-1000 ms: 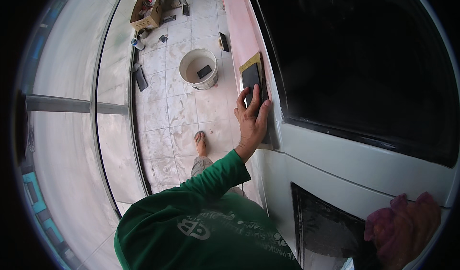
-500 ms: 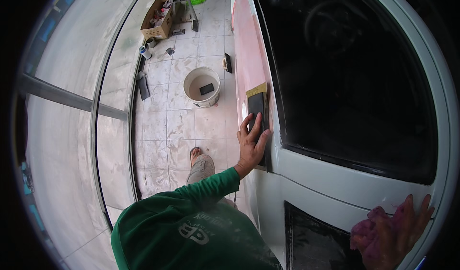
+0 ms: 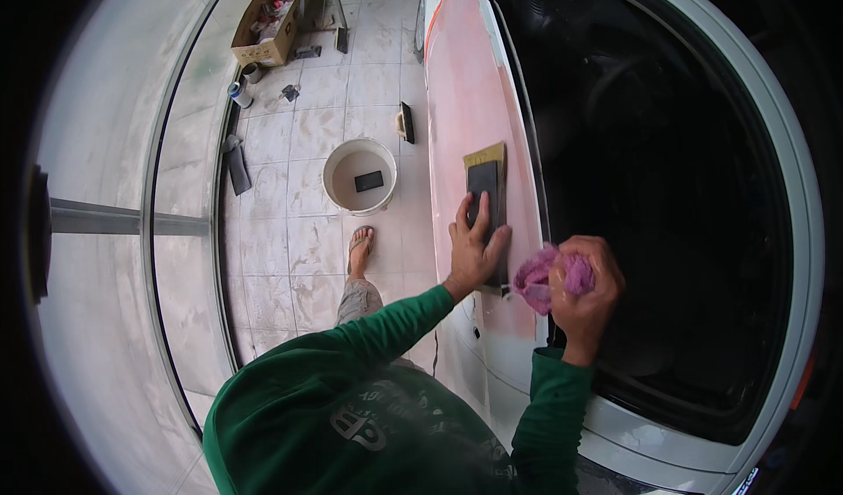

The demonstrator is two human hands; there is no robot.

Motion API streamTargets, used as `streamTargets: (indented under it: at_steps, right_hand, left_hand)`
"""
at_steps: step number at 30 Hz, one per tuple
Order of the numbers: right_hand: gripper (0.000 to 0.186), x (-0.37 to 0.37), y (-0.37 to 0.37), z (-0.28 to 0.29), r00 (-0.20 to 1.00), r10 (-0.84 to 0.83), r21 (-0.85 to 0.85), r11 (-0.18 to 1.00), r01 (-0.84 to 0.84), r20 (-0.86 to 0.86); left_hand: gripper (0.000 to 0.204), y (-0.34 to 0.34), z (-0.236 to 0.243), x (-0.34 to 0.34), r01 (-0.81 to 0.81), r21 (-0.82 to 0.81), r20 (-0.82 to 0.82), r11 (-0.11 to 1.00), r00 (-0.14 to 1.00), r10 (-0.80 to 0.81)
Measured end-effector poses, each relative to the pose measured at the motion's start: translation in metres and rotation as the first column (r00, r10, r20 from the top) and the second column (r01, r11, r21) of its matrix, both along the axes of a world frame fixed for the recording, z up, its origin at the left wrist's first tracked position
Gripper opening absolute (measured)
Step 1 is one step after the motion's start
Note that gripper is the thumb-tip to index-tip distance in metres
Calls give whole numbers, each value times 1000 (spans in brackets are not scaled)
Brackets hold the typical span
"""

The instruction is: The person sands a pink primer-coated car door using a sanding block and sandpaper, wiping the surface with a cloth between passes. The person also tears a sheet of sandpaper and attaches it to a sanding block.

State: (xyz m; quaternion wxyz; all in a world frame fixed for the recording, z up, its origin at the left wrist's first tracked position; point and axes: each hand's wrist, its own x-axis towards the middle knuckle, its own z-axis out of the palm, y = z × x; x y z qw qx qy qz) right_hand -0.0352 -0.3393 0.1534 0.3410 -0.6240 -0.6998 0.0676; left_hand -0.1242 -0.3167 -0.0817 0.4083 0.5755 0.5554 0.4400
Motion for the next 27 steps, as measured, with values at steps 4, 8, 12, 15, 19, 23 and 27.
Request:
streamTargets:
  at_steps: [4, 8, 12, 15, 19, 23, 27]
  right_hand:
    - [25, 7, 199, -74, 983, -11, 106, 994, -8, 184]
    - [27, 32, 322, -130, 905, -41, -38, 997, 63, 423]
    - [28, 21, 399, -162, 888, 27, 16, 999, -39, 459]
    - [28, 27, 436, -174, 868, 36, 43, 997, -66, 496]
    - [26, 35, 501, -195, 959, -100, 8, 995, 101, 264]
    - [29, 37, 514, -208, 958, -55, 84, 996, 33, 280]
    - [36, 13, 529, -196, 937, 35, -33, 999, -25, 349]
  left_hand:
    - [80, -22, 5, -24, 180, -47, 93, 983, 980, -175]
    - [79, 185, -30, -17, 141, -171, 149, 975, 982, -116]
    - [75, 378, -78, -32, -1, -215, 168, 977, 985, 38]
    - [73, 309, -71, -24, 36, -114, 111, 993, 994, -23]
    - [77, 177, -44, -38, 228, -102, 113, 968, 970, -216]
    - [75, 300, -77, -32, 162, -99, 116, 982, 982, -150]
    - [76, 581, -143, -33, 4, -118, 100, 993, 995, 8]
